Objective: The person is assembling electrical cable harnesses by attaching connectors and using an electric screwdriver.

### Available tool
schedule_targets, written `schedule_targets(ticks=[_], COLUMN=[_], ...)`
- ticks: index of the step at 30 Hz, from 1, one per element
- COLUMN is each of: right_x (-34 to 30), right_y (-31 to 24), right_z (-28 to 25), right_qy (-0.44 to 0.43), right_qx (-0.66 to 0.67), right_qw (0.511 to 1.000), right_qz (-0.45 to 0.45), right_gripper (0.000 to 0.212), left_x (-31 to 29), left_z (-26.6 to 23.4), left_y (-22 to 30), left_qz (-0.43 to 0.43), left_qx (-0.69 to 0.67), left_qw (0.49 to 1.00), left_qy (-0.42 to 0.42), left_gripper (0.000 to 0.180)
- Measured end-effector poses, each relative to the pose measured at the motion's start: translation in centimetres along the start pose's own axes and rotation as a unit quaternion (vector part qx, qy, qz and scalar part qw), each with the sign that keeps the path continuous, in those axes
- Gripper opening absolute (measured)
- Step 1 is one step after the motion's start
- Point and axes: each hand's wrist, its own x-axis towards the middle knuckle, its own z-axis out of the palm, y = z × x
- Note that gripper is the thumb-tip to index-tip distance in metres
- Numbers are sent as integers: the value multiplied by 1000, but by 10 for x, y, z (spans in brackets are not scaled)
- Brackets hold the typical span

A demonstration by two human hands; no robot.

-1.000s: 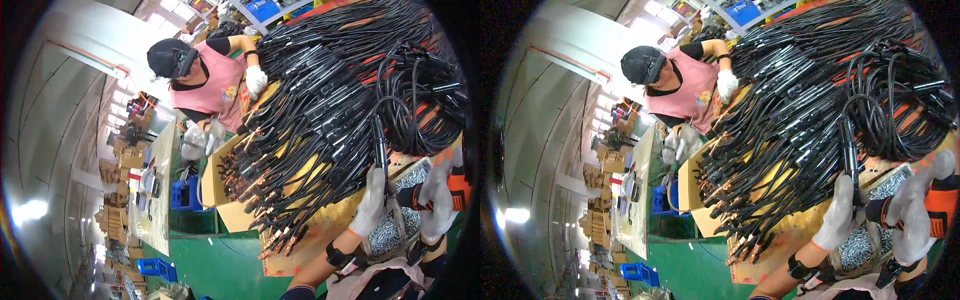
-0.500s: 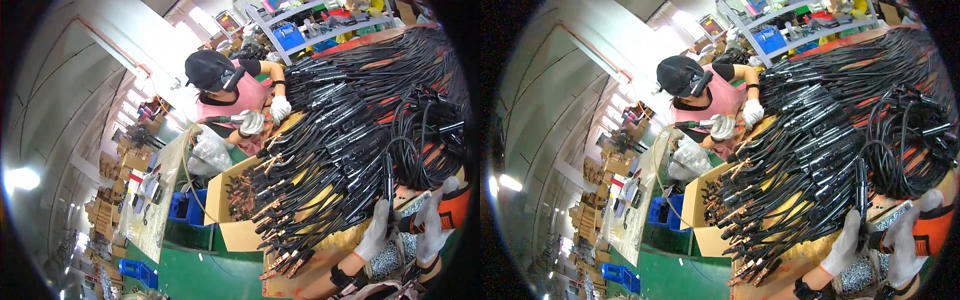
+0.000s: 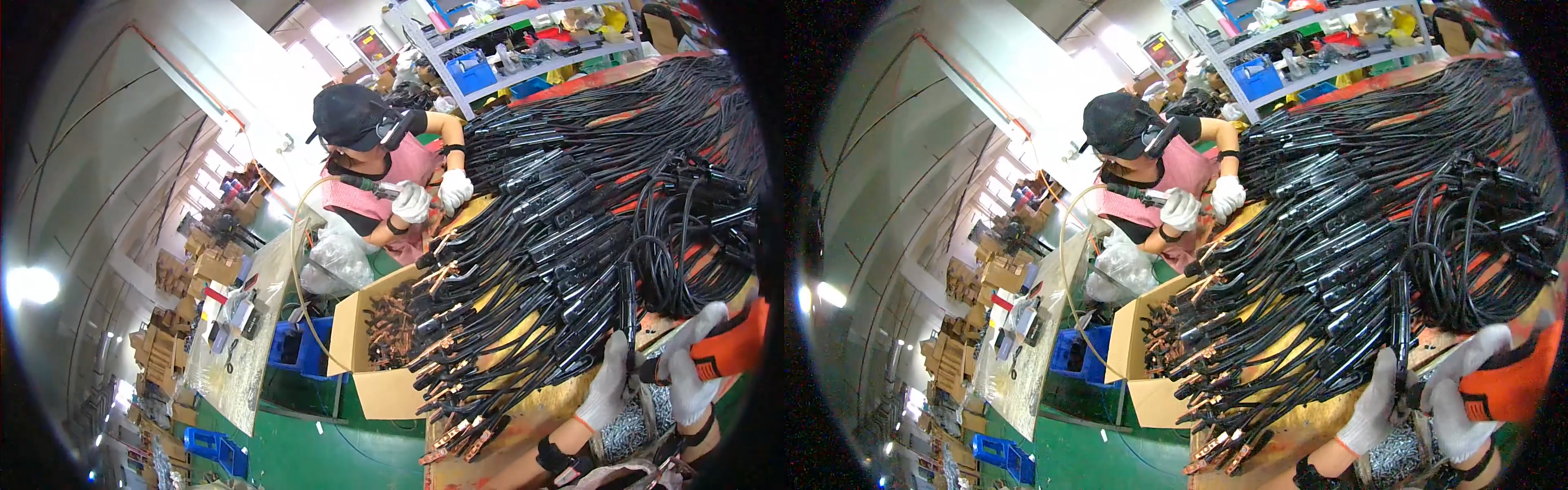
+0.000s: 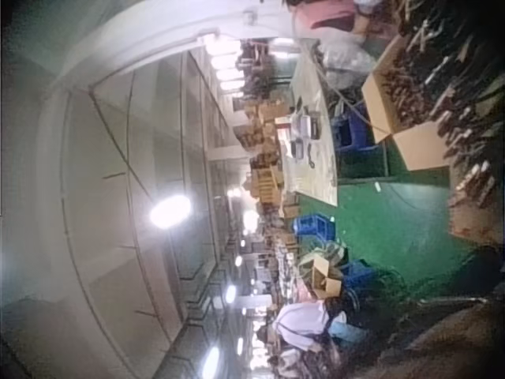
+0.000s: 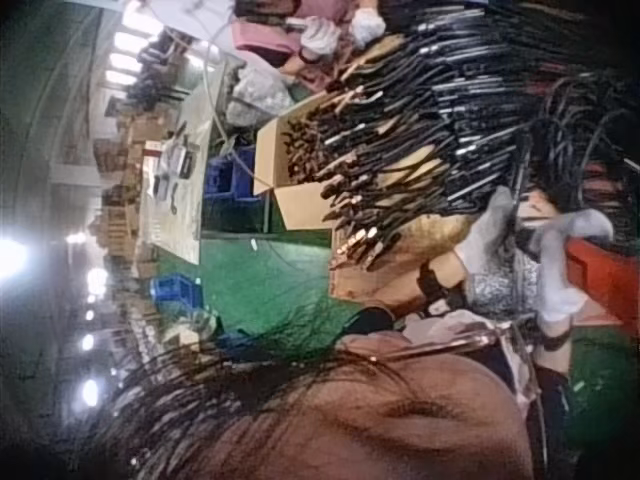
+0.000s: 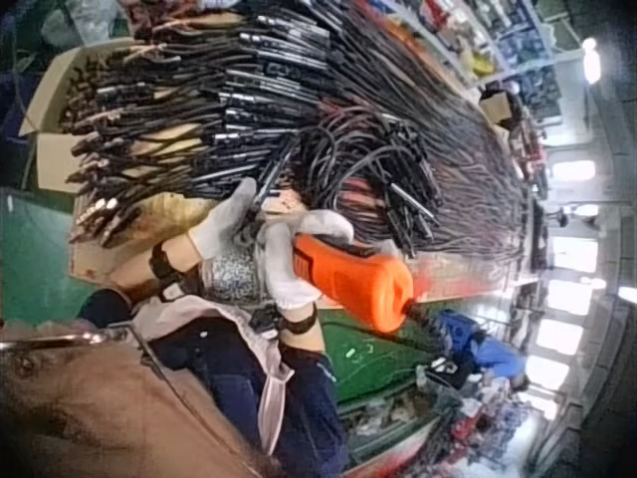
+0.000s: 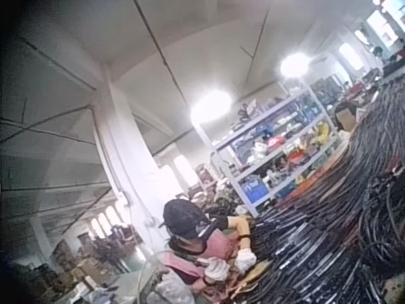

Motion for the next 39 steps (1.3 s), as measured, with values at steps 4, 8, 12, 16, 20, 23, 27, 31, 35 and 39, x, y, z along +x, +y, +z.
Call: schedule_targets(ticks=[4, 8, 12, 16, 20, 23, 27, 31, 35, 39], right_x=[8, 4, 0, -2, 17, -20, -22, -12, -2, -11], right_y=[-7, 0, 6, 7, 39, 76, 107, 57, 78, 64], right_z=[-1, -15, -51, -96, -131, -197, -198, -150, -140, -152], right_qy=[8, -37, -39, 66, -115, -37, -21, 173, 60, 65], right_qx=[-82, -24, 76, 165, 152, 131, 186, 168, 163, 158], right_qw=[996, 994, 983, 984, 982, 990, 980, 960, 978, 982], right_qz=[27, 97, 162, -7, 2, 34, 66, 141, 114, 85], right_gripper=[40, 53, 57, 44, 41, 39, 32, 24, 28, 31], left_x=[8, 3, 9, -8, 7, 4, 1, 7, 20, 12], left_z=[-7, 1, -4, 10, -2, 4, 4, 4, -11, 1], left_y=[-11, -6, -7, 8, 1, -3, -5, -13, -18, -16], left_qz=[-51, -40, -16, -16, 49, 27, 43, 4, 54, 33], left_qx=[-66, -52, -35, -58, -34, -35, -13, -6, -17, -44], left_qw=[995, 997, 999, 998, 998, 997, 998, 998, 998, 995], left_qy=[-55, -31, 0, -28, -12, -65, -42, -68, -34, -85], left_gripper=[74, 72, 52, 33, 48, 73, 74, 73, 69, 66])
